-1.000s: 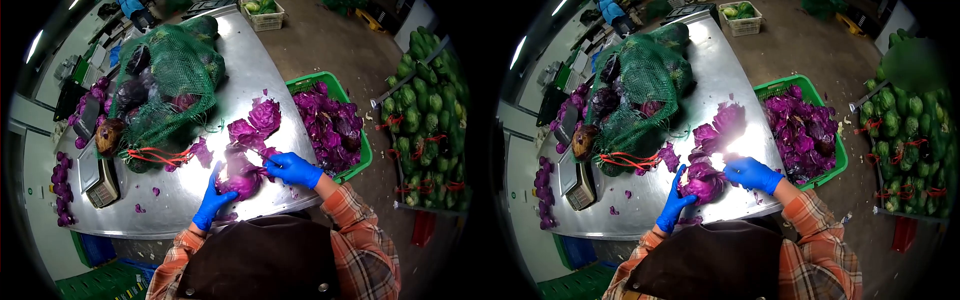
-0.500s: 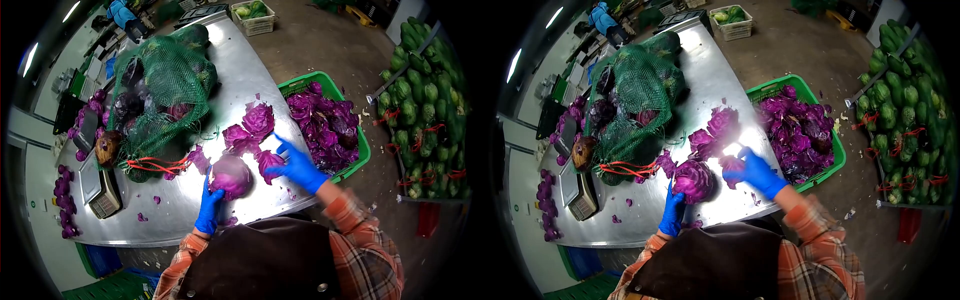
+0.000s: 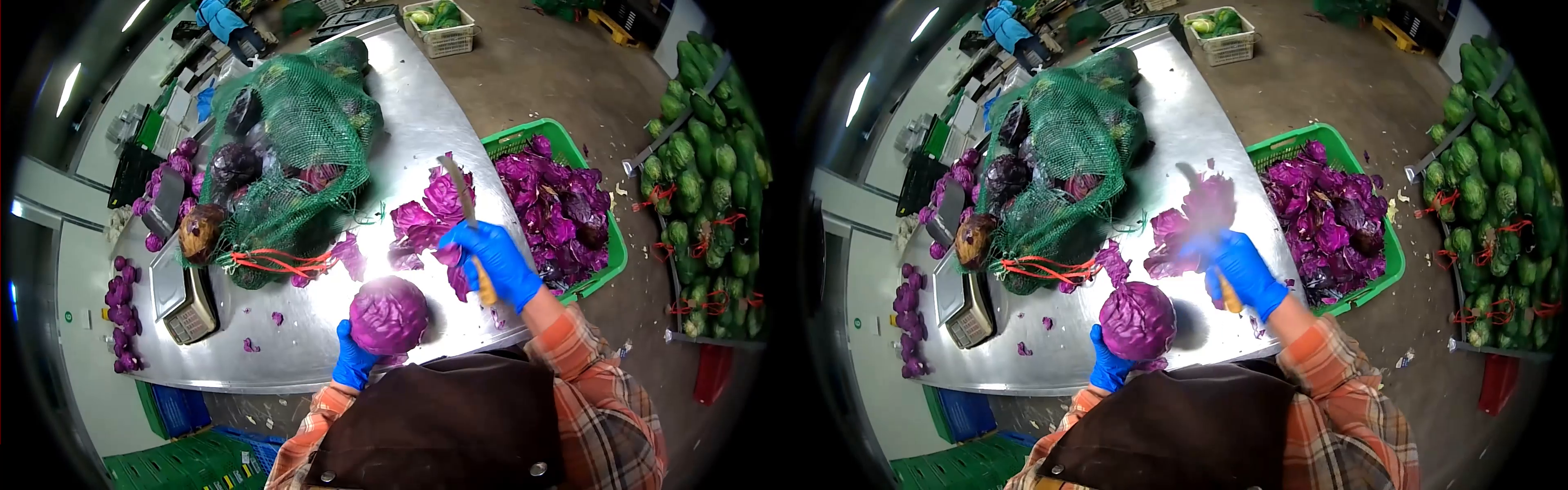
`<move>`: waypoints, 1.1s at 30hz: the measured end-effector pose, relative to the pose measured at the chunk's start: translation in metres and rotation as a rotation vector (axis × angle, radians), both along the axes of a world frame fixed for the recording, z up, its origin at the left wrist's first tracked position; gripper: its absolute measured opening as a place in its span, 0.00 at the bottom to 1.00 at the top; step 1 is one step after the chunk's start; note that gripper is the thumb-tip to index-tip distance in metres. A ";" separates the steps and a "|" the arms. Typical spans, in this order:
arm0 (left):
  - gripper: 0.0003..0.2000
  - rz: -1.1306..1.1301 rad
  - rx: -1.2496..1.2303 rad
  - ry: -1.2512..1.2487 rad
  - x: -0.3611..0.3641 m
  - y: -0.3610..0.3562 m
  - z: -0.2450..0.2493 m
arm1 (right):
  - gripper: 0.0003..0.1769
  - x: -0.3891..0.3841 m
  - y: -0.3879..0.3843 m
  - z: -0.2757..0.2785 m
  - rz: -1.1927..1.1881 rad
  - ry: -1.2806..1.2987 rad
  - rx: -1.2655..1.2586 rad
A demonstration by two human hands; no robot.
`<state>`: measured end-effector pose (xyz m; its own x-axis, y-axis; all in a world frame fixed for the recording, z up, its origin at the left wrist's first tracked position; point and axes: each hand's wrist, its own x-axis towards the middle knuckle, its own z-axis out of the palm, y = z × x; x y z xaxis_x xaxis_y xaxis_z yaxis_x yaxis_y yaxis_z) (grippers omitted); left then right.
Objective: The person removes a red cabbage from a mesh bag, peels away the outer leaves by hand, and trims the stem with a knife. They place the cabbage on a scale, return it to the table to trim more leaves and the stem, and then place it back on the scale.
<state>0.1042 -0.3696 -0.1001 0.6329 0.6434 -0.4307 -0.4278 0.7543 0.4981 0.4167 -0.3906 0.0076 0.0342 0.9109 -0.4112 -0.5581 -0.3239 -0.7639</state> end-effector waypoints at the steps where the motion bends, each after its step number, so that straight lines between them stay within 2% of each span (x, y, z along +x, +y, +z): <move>1: 0.44 0.055 -0.045 0.007 0.001 -0.005 0.001 | 0.18 0.005 0.001 -0.003 0.035 -0.089 0.068; 2: 0.44 0.108 -0.088 0.014 0.003 -0.007 0.003 | 0.23 0.006 0.003 -0.004 0.068 -0.179 0.139; 4: 0.44 0.076 -0.014 0.064 0.008 -0.005 0.014 | 0.35 -0.015 0.004 0.007 0.264 -0.403 0.024; 5: 0.45 0.032 0.044 0.079 0.011 -0.002 0.020 | 0.41 -0.028 0.004 0.003 0.303 -0.548 0.156; 6: 0.45 -0.012 0.101 0.094 0.012 0.002 0.023 | 0.34 -0.041 0.004 -0.007 0.269 -0.593 0.274; 8: 0.48 0.001 0.273 0.165 0.020 0.010 0.031 | 0.23 -0.059 0.019 -0.066 0.100 -0.867 0.711; 10: 0.49 -0.005 0.472 0.259 0.034 0.016 0.057 | 0.17 -0.063 0.028 -0.085 0.048 -0.792 0.719; 11: 0.50 0.016 0.496 0.266 0.033 0.018 0.050 | 0.14 -0.063 0.031 -0.087 0.022 -0.755 0.725; 14: 0.50 0.053 0.544 0.284 0.032 0.022 0.037 | 0.13 -0.045 0.021 -0.070 0.135 -0.317 0.079; 16: 0.47 0.086 0.515 0.277 0.035 0.019 0.038 | 0.13 -0.024 0.023 -0.099 -0.017 -0.117 -0.103; 17: 0.46 0.101 0.502 0.276 0.034 0.017 0.038 | 0.14 -0.013 0.024 -0.104 -0.113 -0.180 -0.016; 18: 0.45 0.140 0.317 0.193 0.027 0.017 0.027 | 0.15 -0.005 0.026 -0.110 -0.209 -0.241 0.073; 20: 0.43 0.224 -0.057 0.033 0.008 0.015 -0.001 | 0.19 -0.007 0.030 -0.108 0.000 -0.319 0.019; 21: 0.40 0.237 -0.240 -0.259 0.004 0.011 -0.008 | 0.21 -0.014 0.028 -0.102 0.170 -0.341 -0.059; 22: 0.40 0.166 -0.252 -0.376 0.014 0.010 0.004 | 0.22 -0.023 0.028 -0.088 0.340 -0.363 -0.132; 23: 0.40 -0.041 0.391 0.352 0.029 0.011 0.019 | 0.20 -0.039 0.034 -0.067 0.421 -0.401 -0.189; 26: 0.40 -0.239 1.075 1.091 0.040 0.015 0.032 | 0.18 -0.066 0.055 -0.124 0.359 -0.203 -0.150; 27: 0.39 -0.211 0.965 0.968 0.037 0.017 0.026 | 0.16 -0.061 0.066 -0.152 0.317 -0.110 -0.167; 29: 0.39 -0.103 0.653 0.624 0.028 0.017 0.019 | 0.15 -0.037 0.079 -0.152 0.203 -0.108 -0.208; 30: 0.39 -0.016 0.445 0.416 0.023 0.016 0.017 | 0.16 -0.011 0.084 -0.181 0.208 -0.229 -0.196; 32: 0.40 0.237 -0.147 -0.211 0.007 0.020 0.018 | 0.11 0.054 0.086 -0.203 0.007 0.080 -0.175; 33: 0.42 0.216 -0.045 -0.107 0.005 0.025 0.019 | 0.08 0.064 0.070 -0.159 -0.191 -0.133 -0.209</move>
<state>0.1093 -0.3449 -0.0811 0.5264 0.7505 -0.3996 -0.6301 0.6599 0.4092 0.4811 -0.3206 -0.1516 0.2621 0.7789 -0.5697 -0.5239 -0.3809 -0.7619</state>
